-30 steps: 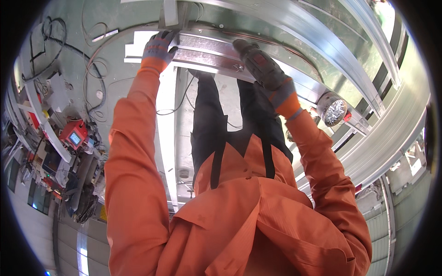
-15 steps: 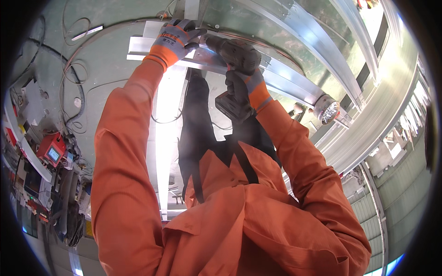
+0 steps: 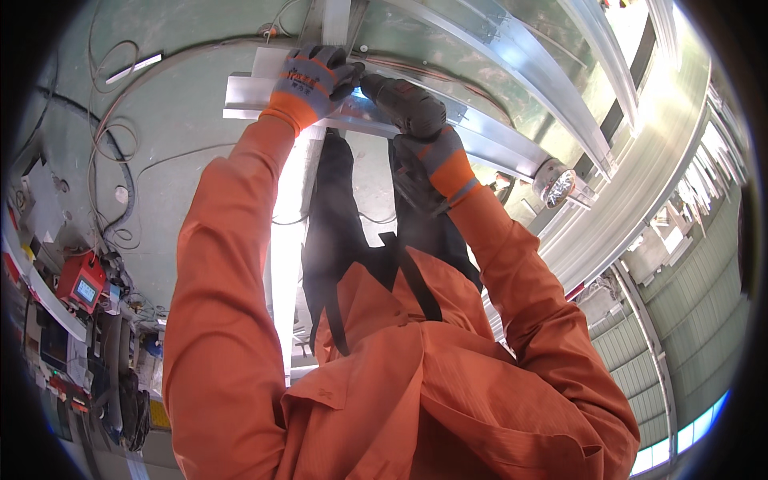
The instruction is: The person picks up a metal frame and positions it on a workbench. They then use a cordless drill to drive screws into the frame, securing it in place. The person continues to align and fasten additional sections of the frame.
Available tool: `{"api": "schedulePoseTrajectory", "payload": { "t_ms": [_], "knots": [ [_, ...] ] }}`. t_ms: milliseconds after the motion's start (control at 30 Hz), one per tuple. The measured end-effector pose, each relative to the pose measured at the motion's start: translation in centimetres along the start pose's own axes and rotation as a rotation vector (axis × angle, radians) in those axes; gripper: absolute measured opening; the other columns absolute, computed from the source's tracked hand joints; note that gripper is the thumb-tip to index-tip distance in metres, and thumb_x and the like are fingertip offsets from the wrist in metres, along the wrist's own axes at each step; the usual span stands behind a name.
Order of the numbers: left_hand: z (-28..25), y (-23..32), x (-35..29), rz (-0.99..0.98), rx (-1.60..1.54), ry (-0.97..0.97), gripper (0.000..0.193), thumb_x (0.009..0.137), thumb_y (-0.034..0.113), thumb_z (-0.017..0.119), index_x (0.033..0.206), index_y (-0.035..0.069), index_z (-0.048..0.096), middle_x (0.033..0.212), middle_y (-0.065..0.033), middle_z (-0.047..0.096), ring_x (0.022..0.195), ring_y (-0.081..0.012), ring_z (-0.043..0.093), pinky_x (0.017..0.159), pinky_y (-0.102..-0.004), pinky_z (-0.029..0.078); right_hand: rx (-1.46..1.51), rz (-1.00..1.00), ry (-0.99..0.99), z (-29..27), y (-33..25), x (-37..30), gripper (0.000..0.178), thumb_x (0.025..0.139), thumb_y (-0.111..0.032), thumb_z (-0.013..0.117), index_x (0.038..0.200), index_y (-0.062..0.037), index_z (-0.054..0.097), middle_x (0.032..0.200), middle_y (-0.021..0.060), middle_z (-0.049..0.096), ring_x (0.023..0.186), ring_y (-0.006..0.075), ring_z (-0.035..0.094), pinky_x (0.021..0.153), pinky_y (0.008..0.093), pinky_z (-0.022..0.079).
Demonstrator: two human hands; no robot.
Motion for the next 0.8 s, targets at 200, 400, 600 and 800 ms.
{"api": "schedulePoseTrajectory", "payload": {
  "t_ms": [200, 400, 600, 800],
  "knots": [
    [0.2, 0.0, 0.3, -0.032, -0.017, -0.195, 0.038, 0.091, 0.045, 0.062, 0.128, 0.036, 0.066, 0.133, -0.0035, 0.060, 0.125, -0.0322, 0.053, 0.105, -0.0464, 0.041, -0.694, -0.176, 0.032, 0.7, -4.6, -0.2, 0.033, 0.082, -0.033, 0.066, 0.098, -0.0053, 0.071, 0.087, 0.0157, 0.074, 0.085, 0.0320, 0.072, 0.077, 0.0419, 0.056],
    [-0.3, 0.0, 0.0, 0.015, -0.027, -0.027, 0.038, 0.084, 0.037, 0.069, 0.122, 0.030, 0.069, 0.121, -0.0026, 0.060, 0.114, -0.0288, 0.056, 0.094, -0.0465, 0.046, -0.996, -0.080, -0.054, 1.2, -6.7, -0.2, 0.045, 0.082, -0.037, 0.063, 0.118, -0.0109, 0.065, 0.103, 0.0152, 0.074, 0.101, 0.0349, 0.070, 0.087, 0.0445, 0.055],
    [-0.4, -0.1, 0.3, 0.026, -0.059, -0.042, 0.040, 0.084, 0.039, 0.069, 0.123, 0.032, 0.068, 0.121, -0.0026, 0.060, 0.115, -0.0302, 0.056, 0.094, -0.0476, 0.047, -1.087, 0.003, -0.103, 1.5, -5.9, -0.3, 0.048, 0.081, -0.036, 0.064, 0.123, -0.0125, 0.063, 0.107, 0.0152, 0.073, 0.103, 0.0347, 0.069, 0.088, 0.0446, 0.056],
    [0.0, -0.2, 0.3, -0.009, -0.041, -0.097, 0.038, 0.083, 0.039, 0.069, 0.120, 0.032, 0.068, 0.121, -0.0020, 0.059, 0.115, -0.0306, 0.056, 0.093, -0.0479, 0.048, -1.067, 0.010, -0.129, 1.6, -6.4, -0.4, 0.048, 0.082, -0.035, 0.063, 0.124, -0.0116, 0.063, 0.106, 0.0155, 0.073, 0.102, 0.0349, 0.070, 0.088, 0.0450, 0.055]
  ]
}}
Point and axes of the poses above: each hand's wrist, its own x-axis towards the middle knuckle, its own z-axis out of the palm, y = z × x, the point moved 9 cm from there along x, towards the middle knuckle
